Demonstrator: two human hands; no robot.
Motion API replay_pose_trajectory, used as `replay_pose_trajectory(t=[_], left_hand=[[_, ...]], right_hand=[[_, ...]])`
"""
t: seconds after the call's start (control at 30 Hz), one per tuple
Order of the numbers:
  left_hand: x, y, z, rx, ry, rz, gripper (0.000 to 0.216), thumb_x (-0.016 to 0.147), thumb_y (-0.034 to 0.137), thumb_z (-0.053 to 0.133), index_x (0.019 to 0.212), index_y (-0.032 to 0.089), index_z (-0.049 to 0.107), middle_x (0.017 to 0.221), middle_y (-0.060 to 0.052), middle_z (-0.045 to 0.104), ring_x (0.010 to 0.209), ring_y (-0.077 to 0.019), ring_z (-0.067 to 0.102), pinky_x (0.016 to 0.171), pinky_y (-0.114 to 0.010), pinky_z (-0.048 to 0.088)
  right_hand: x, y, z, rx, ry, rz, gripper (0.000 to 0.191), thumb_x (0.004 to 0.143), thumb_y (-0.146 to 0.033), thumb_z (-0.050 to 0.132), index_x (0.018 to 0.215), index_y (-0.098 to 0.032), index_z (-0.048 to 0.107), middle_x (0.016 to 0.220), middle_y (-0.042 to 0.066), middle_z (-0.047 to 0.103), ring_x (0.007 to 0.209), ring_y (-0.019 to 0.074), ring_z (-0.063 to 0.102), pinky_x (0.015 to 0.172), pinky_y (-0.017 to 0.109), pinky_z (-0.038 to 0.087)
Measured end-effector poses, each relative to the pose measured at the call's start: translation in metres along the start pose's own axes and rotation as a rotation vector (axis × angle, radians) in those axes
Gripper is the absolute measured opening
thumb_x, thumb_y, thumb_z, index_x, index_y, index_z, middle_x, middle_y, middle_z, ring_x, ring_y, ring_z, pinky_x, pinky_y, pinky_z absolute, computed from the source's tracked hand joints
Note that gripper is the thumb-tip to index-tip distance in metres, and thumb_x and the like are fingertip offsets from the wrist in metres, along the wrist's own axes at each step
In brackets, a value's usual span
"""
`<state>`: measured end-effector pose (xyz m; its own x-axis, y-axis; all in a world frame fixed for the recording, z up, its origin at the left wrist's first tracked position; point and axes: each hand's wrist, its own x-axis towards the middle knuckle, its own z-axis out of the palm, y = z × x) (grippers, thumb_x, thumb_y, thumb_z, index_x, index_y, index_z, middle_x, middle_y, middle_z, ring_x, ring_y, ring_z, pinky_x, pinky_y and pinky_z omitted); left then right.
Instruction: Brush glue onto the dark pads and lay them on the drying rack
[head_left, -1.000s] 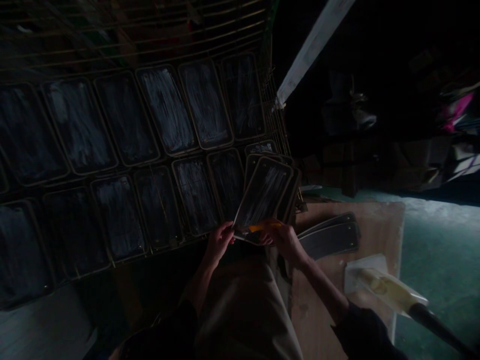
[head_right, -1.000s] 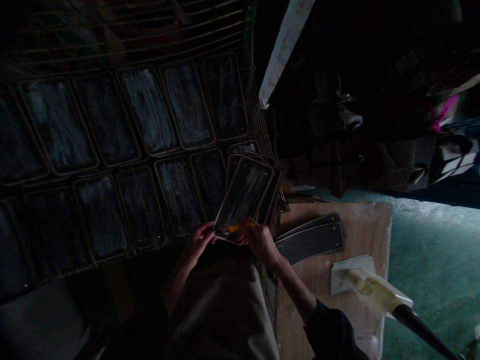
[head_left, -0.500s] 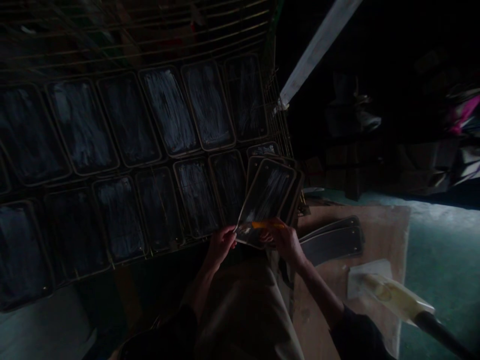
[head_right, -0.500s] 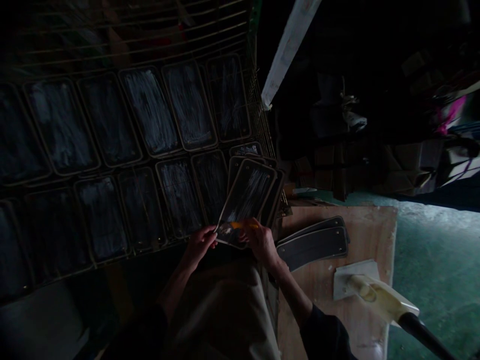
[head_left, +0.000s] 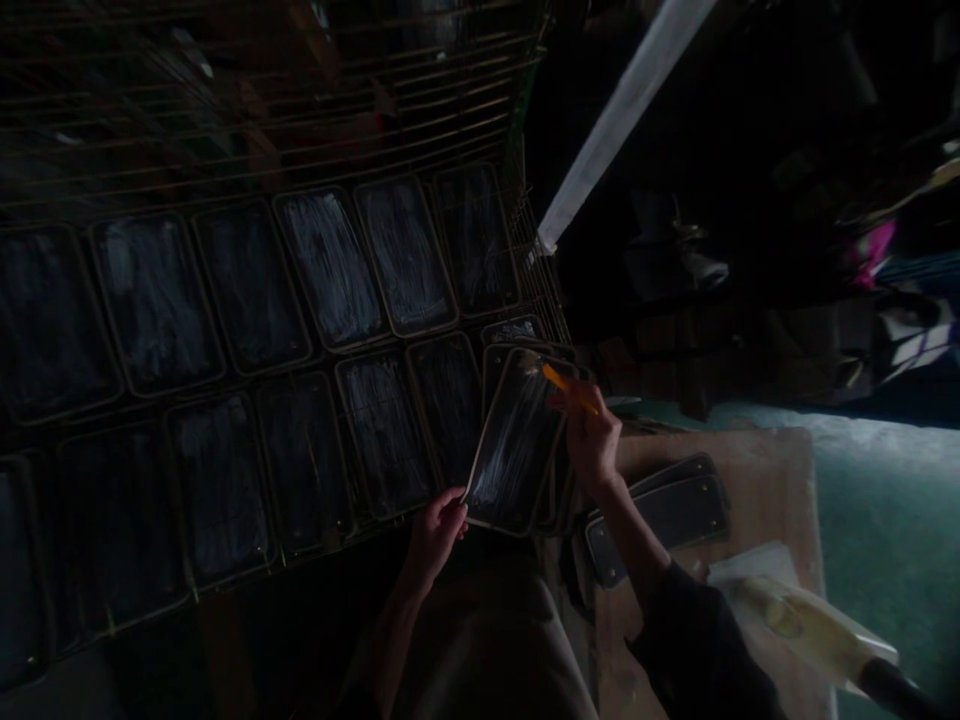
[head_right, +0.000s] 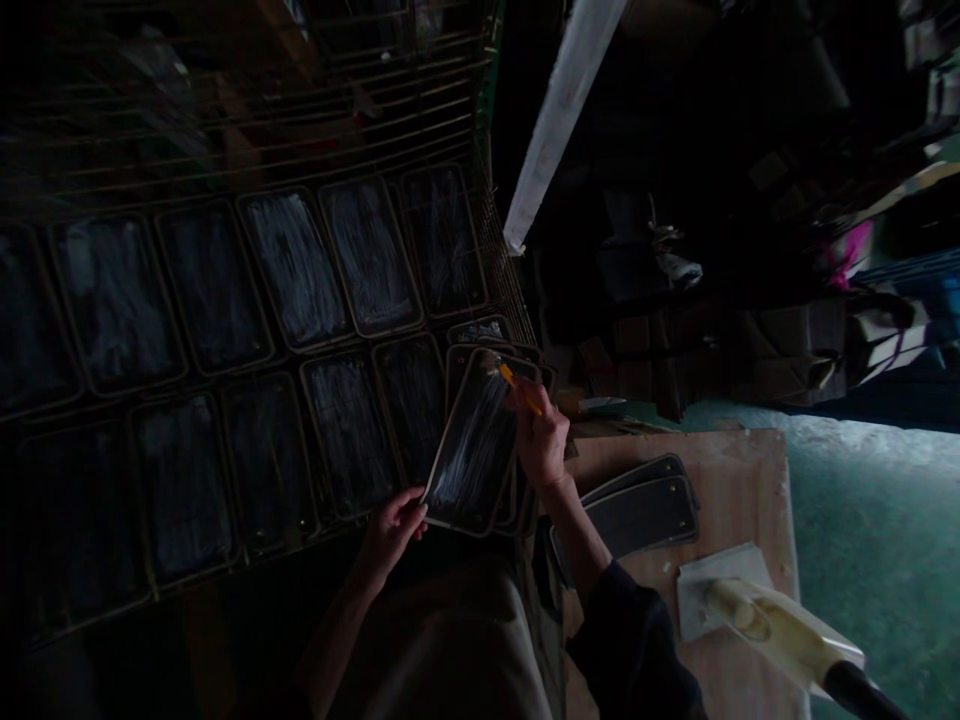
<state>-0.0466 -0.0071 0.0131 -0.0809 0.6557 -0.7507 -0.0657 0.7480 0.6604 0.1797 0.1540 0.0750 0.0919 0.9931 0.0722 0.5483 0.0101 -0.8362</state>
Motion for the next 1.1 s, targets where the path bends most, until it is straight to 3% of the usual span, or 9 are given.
replay_pose_trajectory(t=[0.1, 0.27, 0.43, 0.53, 0.67, 0.8, 0.93, 1.03, 1.1], left_hand=[[0.000, 0.001, 0.001, 0.015, 0.008, 0.001, 0.042, 0.072, 0.037, 0.066, 0.105, 0.011, 0.066, 0.069, -0.002, 0.066, 0.054, -0.0124, 0.061, 0.048, -0.022, 0.048], [-0.001, 0.008, 0.000, 0.053, 0.012, -0.007, 0.041, 0.073, 0.036, 0.065, 0.106, 0.011, 0.067, 0.068, -0.001, 0.066, 0.054, -0.0128, 0.061, 0.047, -0.023, 0.048], [0.000, 0.010, -0.001, 0.068, 0.007, -0.011, 0.042, 0.073, 0.035, 0.064, 0.107, 0.012, 0.067, 0.065, 0.000, 0.065, 0.053, -0.0128, 0.061, 0.048, -0.023, 0.048], [0.000, 0.008, -0.002, 0.071, -0.002, 0.000, 0.042, 0.074, 0.035, 0.064, 0.108, 0.012, 0.067, 0.067, 0.000, 0.065, 0.053, -0.0122, 0.060, 0.048, -0.022, 0.048], [-0.001, 0.004, -0.002, 0.007, 0.007, 0.002, 0.045, 0.071, 0.037, 0.069, 0.108, 0.012, 0.066, 0.069, 0.000, 0.065, 0.053, -0.0116, 0.060, 0.047, -0.022, 0.047], [-0.002, 0.002, -0.003, -0.016, 0.002, 0.003, 0.046, 0.071, 0.038, 0.071, 0.108, 0.012, 0.065, 0.070, -0.001, 0.066, 0.054, -0.0121, 0.061, 0.048, -0.022, 0.048], [-0.002, 0.001, -0.003, 0.000, -0.002, 0.008, 0.043, 0.073, 0.038, 0.069, 0.108, 0.013, 0.065, 0.068, 0.000, 0.065, 0.054, -0.0120, 0.061, 0.049, -0.023, 0.049], [-0.001, 0.000, -0.003, -0.009, 0.000, 0.002, 0.043, 0.073, 0.038, 0.069, 0.107, 0.013, 0.065, 0.070, 0.000, 0.066, 0.053, -0.0117, 0.061, 0.048, -0.023, 0.050], [-0.001, -0.001, -0.003, -0.031, 0.005, -0.005, 0.045, 0.071, 0.038, 0.071, 0.107, 0.013, 0.064, 0.071, 0.000, 0.066, 0.053, -0.0117, 0.061, 0.047, -0.023, 0.050]], right_hand=[[-0.007, 0.001, 0.002, -0.120, -0.073, -0.126, 0.024, 0.099, -0.029, 0.046, 0.118, -0.022, 0.059, 0.098, 0.006, 0.070, 0.087, 0.0186, 0.068, 0.075, 0.029, 0.053], [-0.036, -0.005, 0.003, -0.186, -0.359, -0.207, 0.024, 0.099, -0.025, 0.046, 0.121, -0.023, 0.057, 0.096, 0.006, 0.068, 0.084, 0.0174, 0.066, 0.074, 0.027, 0.050], [-0.092, -0.019, -0.007, -0.091, -0.559, -0.145, 0.025, 0.100, -0.024, 0.043, 0.122, -0.022, 0.055, 0.090, 0.005, 0.067, 0.078, 0.0155, 0.065, 0.069, 0.025, 0.050], [-0.108, -0.026, -0.017, 0.010, -0.625, -0.033, 0.024, 0.100, -0.025, 0.043, 0.120, -0.023, 0.056, 0.087, 0.003, 0.067, 0.075, 0.0140, 0.066, 0.066, 0.022, 0.050], [-0.074, -0.027, -0.028, 0.105, -0.494, 0.063, 0.024, 0.100, -0.026, 0.044, 0.122, -0.023, 0.055, 0.085, 0.001, 0.070, 0.076, 0.0133, 0.069, 0.067, 0.021, 0.052], [-0.022, -0.013, -0.024, -0.050, -0.234, -0.039, 0.026, 0.100, -0.031, 0.044, 0.120, -0.022, 0.057, 0.092, 0.005, 0.071, 0.085, 0.0171, 0.069, 0.075, 0.026, 0.054], [-0.035, -0.007, -0.016, -0.154, -0.389, -0.161, 0.024, 0.099, -0.029, 0.044, 0.117, -0.022, 0.059, 0.100, 0.007, 0.070, 0.089, 0.0184, 0.068, 0.078, 0.028, 0.053], [-0.066, -0.017, -0.022, -0.059, -0.541, -0.095, 0.024, 0.100, -0.026, 0.044, 0.120, -0.022, 0.056, 0.094, 0.004, 0.070, 0.081, 0.0154, 0.068, 0.071, 0.024, 0.053], [-0.069, -0.023, -0.030, 0.005, -0.537, -0.022, 0.024, 0.100, -0.025, 0.042, 0.121, -0.023, 0.055, 0.087, 0.002, 0.070, 0.074, 0.0132, 0.068, 0.065, 0.021, 0.052]])
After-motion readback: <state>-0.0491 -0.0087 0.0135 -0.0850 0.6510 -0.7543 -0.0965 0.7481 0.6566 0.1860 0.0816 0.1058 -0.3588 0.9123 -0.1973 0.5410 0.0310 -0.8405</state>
